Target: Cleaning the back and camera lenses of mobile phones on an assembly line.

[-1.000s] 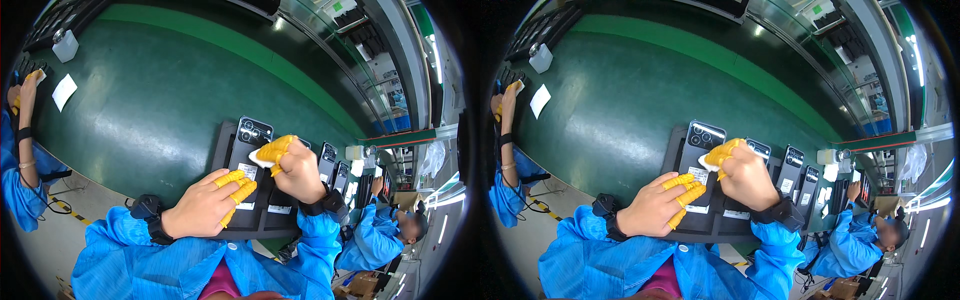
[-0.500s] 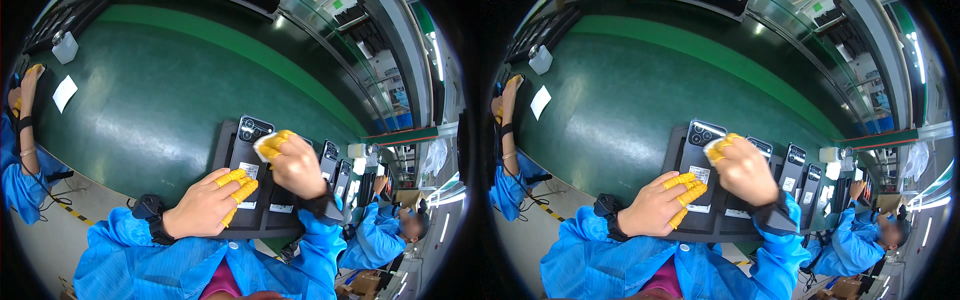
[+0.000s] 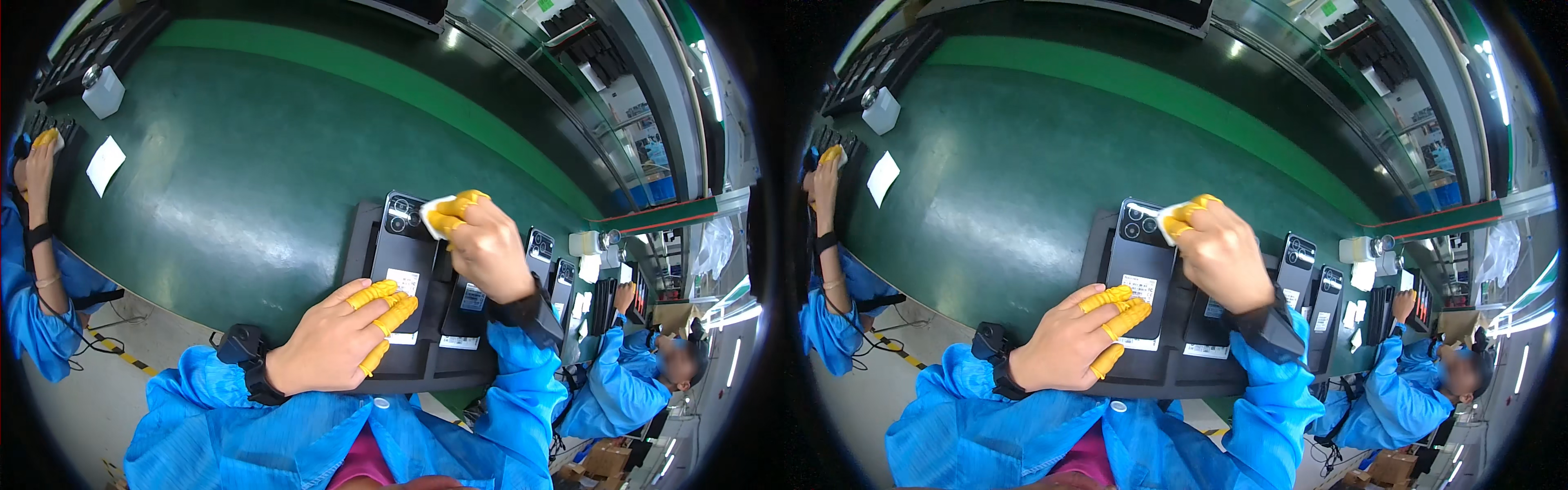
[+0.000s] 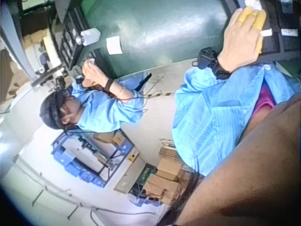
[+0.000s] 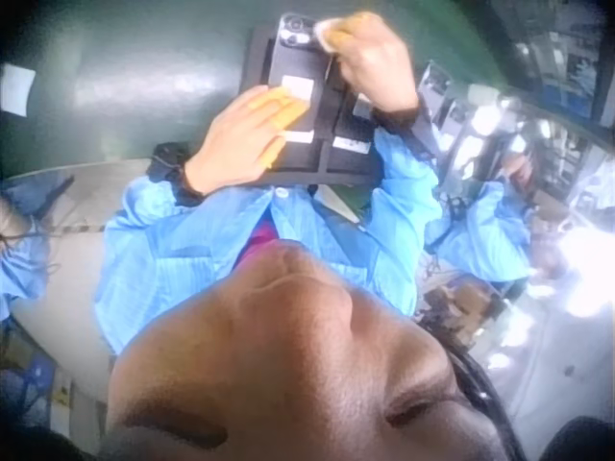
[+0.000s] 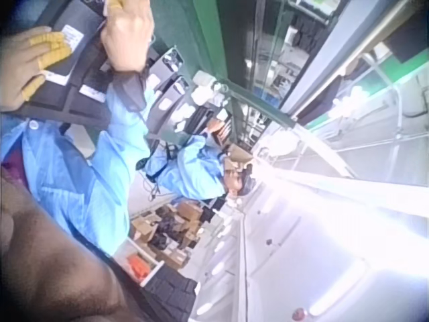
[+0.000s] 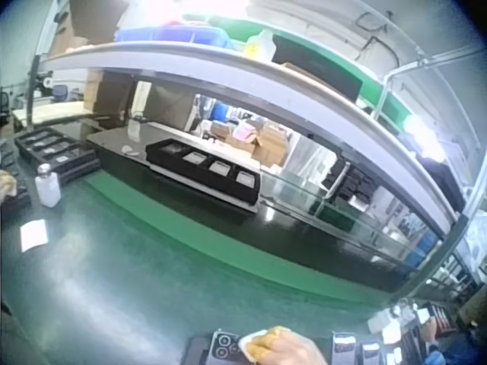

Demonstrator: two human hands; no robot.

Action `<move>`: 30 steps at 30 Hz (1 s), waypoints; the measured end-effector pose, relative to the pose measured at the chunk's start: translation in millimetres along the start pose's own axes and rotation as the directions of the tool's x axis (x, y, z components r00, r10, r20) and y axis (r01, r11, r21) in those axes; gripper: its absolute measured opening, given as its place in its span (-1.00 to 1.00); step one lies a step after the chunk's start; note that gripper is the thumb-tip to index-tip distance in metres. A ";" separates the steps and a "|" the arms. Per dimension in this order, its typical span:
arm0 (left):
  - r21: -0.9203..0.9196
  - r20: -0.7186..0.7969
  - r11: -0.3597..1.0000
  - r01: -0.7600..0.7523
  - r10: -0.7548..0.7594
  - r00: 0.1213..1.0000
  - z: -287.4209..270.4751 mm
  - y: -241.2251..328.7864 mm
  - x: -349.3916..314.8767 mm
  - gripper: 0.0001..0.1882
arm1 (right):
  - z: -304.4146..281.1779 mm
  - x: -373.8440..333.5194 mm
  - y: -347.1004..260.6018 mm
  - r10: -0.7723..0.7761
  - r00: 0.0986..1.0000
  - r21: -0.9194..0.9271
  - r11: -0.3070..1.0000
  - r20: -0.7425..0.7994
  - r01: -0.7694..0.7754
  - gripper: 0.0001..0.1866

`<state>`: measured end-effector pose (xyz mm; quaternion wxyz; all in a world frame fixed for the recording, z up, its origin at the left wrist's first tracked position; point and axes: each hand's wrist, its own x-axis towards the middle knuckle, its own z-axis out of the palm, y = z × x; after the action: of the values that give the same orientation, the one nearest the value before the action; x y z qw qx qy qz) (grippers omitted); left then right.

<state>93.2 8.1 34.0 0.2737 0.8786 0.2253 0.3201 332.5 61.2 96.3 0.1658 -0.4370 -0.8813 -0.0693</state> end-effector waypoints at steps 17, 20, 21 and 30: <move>0.002 0.024 1.000 0.011 -0.011 1.000 -1.0 -1.7 -2.1 -0.42 | 11.3 8.2 -3.9 0.047 0.996 0.045 0.998 -0.073 -0.044 -0.79; -0.003 0.036 1.000 0.022 -0.022 0.999 0.4 0.0 -2.3 -0.42 | -0.7 -15.2 -15.0 0.114 0.993 -0.025 0.993 0.029 -0.113 -0.83; -0.013 0.040 1.000 0.024 -0.023 0.999 0.0 -0.8 -2.6 -0.42 | -5.2 -21.9 -22.5 0.156 0.984 -0.009 0.988 0.084 -0.156 -0.86; 0.005 0.002 1.000 -0.002 0.002 1.000 -0.9 -1.3 0.7 -0.43 | 8.7 4.1 -10.4 0.112 0.982 0.003 0.994 -0.150 -0.113 -0.71</move>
<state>92.8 9.8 34.1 0.2713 0.8798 0.2251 0.3189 320.0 60.2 89.8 0.2339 -0.4800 -0.8402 -0.0948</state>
